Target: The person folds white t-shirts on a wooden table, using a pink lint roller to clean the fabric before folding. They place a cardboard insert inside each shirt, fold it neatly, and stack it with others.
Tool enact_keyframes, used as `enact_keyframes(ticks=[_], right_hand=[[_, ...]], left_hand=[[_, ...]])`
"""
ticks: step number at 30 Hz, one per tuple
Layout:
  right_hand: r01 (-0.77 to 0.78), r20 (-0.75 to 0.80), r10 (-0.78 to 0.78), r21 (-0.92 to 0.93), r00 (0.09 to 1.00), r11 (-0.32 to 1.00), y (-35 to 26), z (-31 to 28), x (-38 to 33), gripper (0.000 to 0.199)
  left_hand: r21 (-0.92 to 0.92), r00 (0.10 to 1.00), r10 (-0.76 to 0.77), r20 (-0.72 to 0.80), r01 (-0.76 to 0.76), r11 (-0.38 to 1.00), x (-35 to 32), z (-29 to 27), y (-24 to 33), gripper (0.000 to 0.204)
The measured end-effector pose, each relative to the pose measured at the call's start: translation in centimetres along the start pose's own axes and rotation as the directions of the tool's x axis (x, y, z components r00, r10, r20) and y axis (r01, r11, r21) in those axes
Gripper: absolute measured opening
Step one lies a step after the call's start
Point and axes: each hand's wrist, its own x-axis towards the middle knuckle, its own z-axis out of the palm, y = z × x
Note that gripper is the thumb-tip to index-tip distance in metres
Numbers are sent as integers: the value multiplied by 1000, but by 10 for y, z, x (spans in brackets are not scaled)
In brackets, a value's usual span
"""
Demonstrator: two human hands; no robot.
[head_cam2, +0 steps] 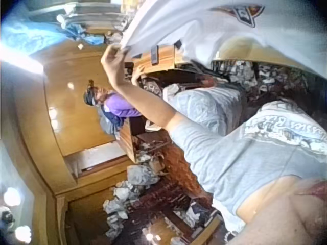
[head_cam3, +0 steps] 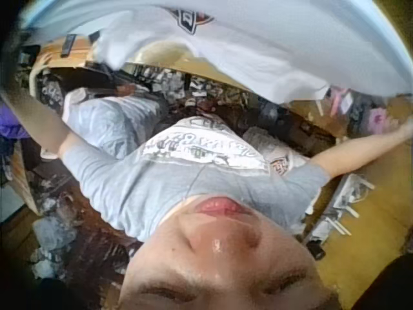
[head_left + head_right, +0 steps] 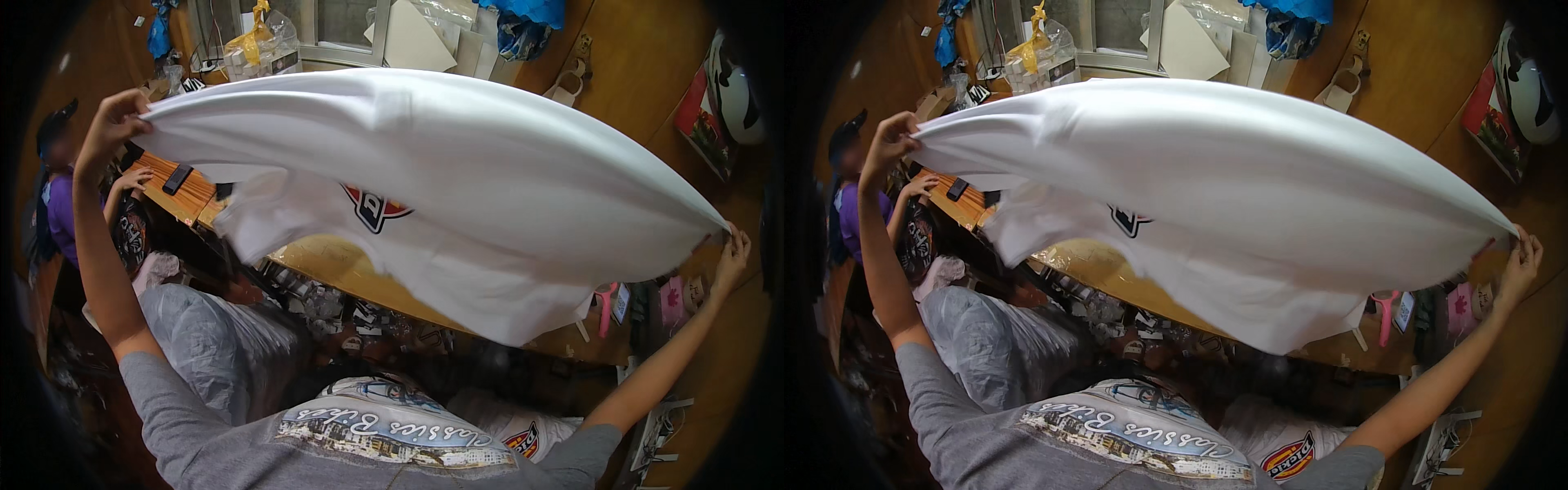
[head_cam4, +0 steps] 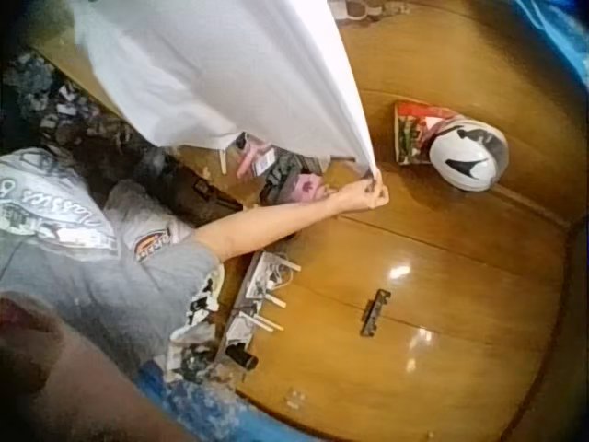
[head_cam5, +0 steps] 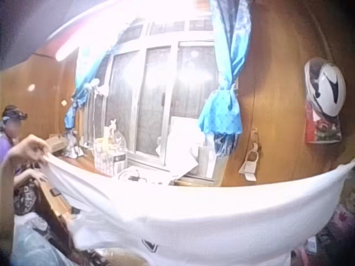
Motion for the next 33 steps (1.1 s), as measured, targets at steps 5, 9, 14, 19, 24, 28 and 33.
enact_keyframes(ticks=[5, 9, 14, 19, 24, 28, 33], right_hand=[[-381, 73, 374, 237, 924, 894, 13, -28, 17, 21], [-482, 161, 550, 713, 819, 510, -37, -19, 34, 15], [-767, 538, 564, 553, 626, 324, 47, 94, 26, 23], [-653, 513, 567, 755, 644, 59, -1, 156, 5, 18], [-521, 344, 474, 793, 811, 315, 18, 36, 27, 51], [-590, 256, 612, 678, 749, 438, -29, -47, -62, 37], [-773, 565, 529, 497, 633, 394, -37, -86, -213, 15]], left_hand=[[-134, 985, 136, -104, -150, 980, 0, -25, -12, 17], [-444, 907, 234, -350, -381, 811, 14, -32, -11, 24], [42, 1000, 12, -20, -11, 999, 107, 95, -20, 9], [238, 931, 207, -302, -137, 962, 135, 104, -31, 27], [102, 868, 248, -430, -227, 969, 118, 23, -29, 19], [93, 847, 357, -393, -350, 932, 67, 35, -34, 15], [225, 971, 108, -213, -58, 973, -13, 121, -90, 23]])
